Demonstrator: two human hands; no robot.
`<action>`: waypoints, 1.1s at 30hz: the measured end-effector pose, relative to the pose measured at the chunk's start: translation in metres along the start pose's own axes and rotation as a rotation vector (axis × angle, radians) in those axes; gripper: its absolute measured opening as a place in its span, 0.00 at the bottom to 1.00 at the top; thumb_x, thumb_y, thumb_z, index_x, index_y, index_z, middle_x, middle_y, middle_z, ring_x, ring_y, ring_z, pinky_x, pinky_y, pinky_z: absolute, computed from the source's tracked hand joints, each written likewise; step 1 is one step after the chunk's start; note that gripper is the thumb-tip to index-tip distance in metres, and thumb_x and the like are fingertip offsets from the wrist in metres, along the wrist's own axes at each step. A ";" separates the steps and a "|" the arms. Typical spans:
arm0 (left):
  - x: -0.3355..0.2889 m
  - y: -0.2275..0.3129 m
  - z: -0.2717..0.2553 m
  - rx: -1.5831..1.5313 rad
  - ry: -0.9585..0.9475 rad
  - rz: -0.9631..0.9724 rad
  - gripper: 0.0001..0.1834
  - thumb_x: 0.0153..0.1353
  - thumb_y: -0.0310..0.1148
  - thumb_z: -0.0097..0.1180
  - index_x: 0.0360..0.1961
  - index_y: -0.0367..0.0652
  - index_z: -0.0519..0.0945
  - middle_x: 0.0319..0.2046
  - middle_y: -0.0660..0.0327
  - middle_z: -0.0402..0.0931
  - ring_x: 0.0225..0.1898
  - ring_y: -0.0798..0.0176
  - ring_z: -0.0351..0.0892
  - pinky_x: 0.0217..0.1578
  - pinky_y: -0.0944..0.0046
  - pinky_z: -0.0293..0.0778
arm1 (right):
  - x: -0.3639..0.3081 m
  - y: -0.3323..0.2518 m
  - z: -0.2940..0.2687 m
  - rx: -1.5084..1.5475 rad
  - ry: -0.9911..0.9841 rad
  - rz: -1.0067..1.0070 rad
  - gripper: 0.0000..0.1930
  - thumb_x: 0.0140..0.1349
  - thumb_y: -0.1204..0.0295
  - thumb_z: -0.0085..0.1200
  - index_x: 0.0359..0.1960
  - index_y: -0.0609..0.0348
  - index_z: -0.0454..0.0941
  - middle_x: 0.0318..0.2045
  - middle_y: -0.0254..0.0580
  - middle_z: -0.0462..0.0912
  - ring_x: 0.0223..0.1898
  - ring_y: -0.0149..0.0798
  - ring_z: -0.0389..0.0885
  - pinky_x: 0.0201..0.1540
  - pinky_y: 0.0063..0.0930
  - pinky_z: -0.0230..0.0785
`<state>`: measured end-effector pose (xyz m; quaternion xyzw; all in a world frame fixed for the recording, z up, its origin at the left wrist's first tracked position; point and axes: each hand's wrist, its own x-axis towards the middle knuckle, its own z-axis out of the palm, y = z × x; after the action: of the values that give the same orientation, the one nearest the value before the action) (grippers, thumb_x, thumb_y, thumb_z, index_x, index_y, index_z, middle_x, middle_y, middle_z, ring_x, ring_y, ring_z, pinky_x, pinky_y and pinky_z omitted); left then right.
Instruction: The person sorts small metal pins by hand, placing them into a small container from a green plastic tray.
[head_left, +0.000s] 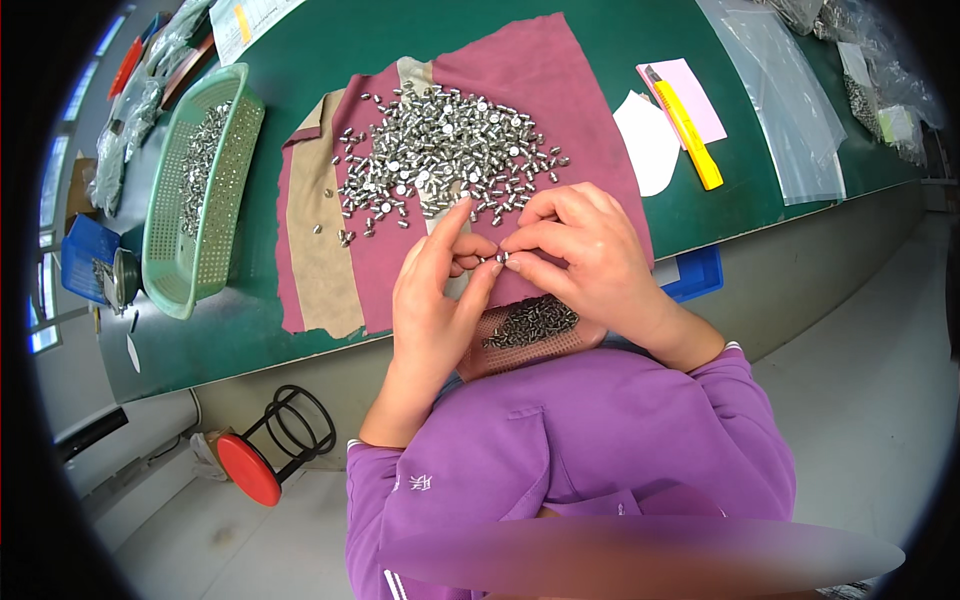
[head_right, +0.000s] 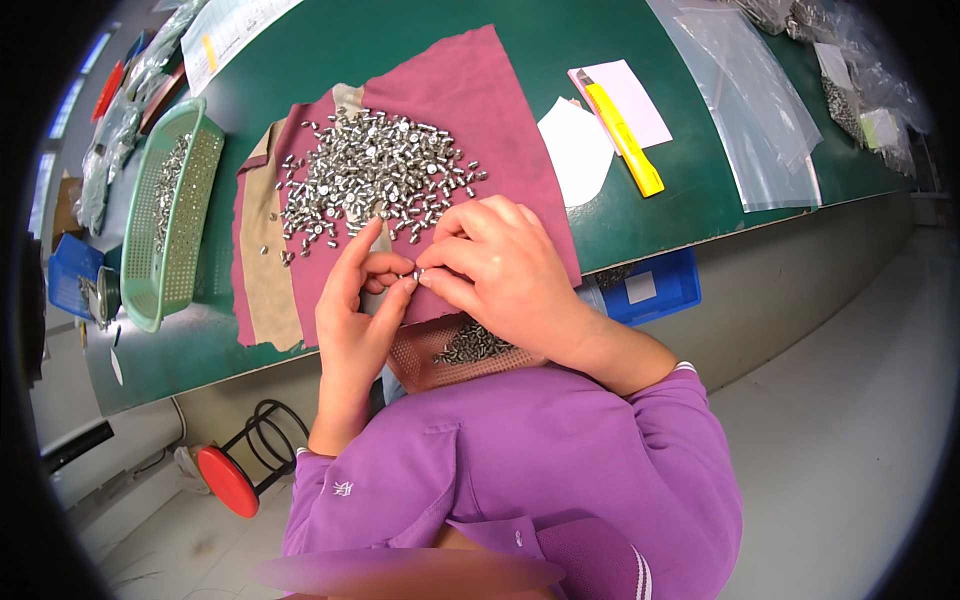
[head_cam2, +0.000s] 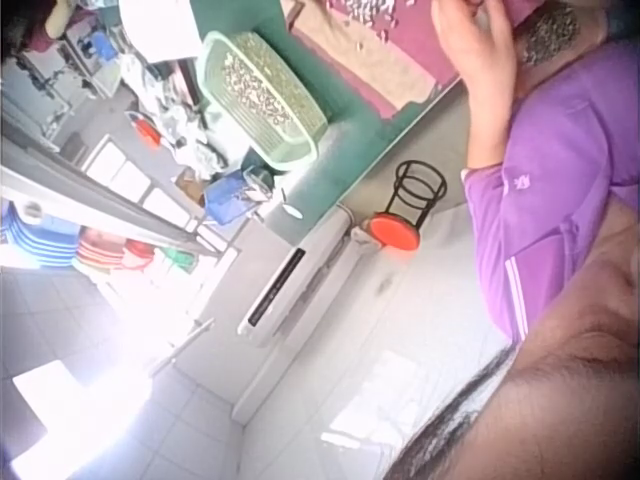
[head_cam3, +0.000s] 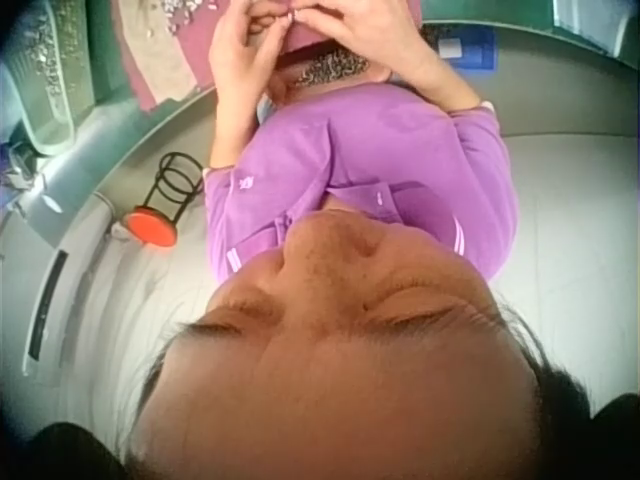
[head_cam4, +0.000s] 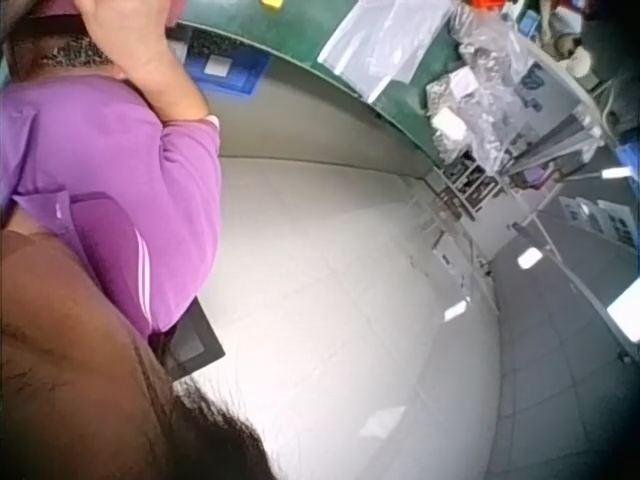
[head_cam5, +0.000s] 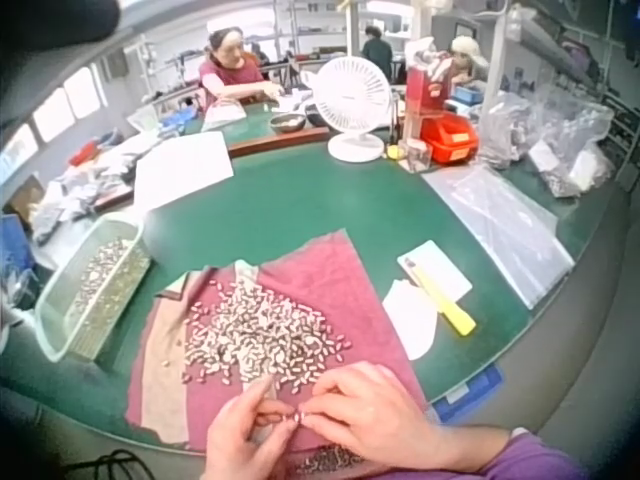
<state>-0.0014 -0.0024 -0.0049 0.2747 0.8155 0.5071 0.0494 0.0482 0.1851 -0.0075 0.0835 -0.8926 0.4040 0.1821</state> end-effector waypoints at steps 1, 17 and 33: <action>0.000 0.001 0.000 0.002 0.002 -0.017 0.38 0.50 0.16 0.66 0.65 0.39 0.70 0.33 0.62 0.81 0.38 0.63 0.79 0.41 0.64 0.76 | 0.001 -0.002 0.000 -0.017 0.003 -0.001 0.07 0.51 0.68 0.67 0.32 0.50 0.84 0.36 0.31 0.78 0.43 0.39 0.76 0.47 0.37 0.66; 0.000 0.002 -0.005 0.017 -0.043 0.038 0.41 0.45 0.15 0.66 0.65 0.41 0.71 0.32 0.64 0.79 0.34 0.63 0.76 0.39 0.62 0.75 | -0.001 -0.003 -0.004 -0.002 -0.061 0.013 0.10 0.48 0.68 0.69 0.33 0.48 0.84 0.38 0.29 0.79 0.45 0.38 0.75 0.51 0.36 0.63; -0.001 -0.002 -0.013 -0.007 -0.044 0.033 0.41 0.50 0.15 0.65 0.68 0.38 0.67 0.43 0.61 0.79 0.40 0.69 0.75 0.44 0.70 0.71 | -0.003 -0.001 -0.035 -0.062 -0.087 0.082 0.18 0.49 0.66 0.69 0.42 0.54 0.82 0.40 0.40 0.77 0.45 0.47 0.76 0.48 0.39 0.70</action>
<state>-0.0064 -0.0144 -0.0004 0.2992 0.8077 0.5046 0.0600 0.0602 0.2106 0.0132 0.0587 -0.9143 0.3793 0.1291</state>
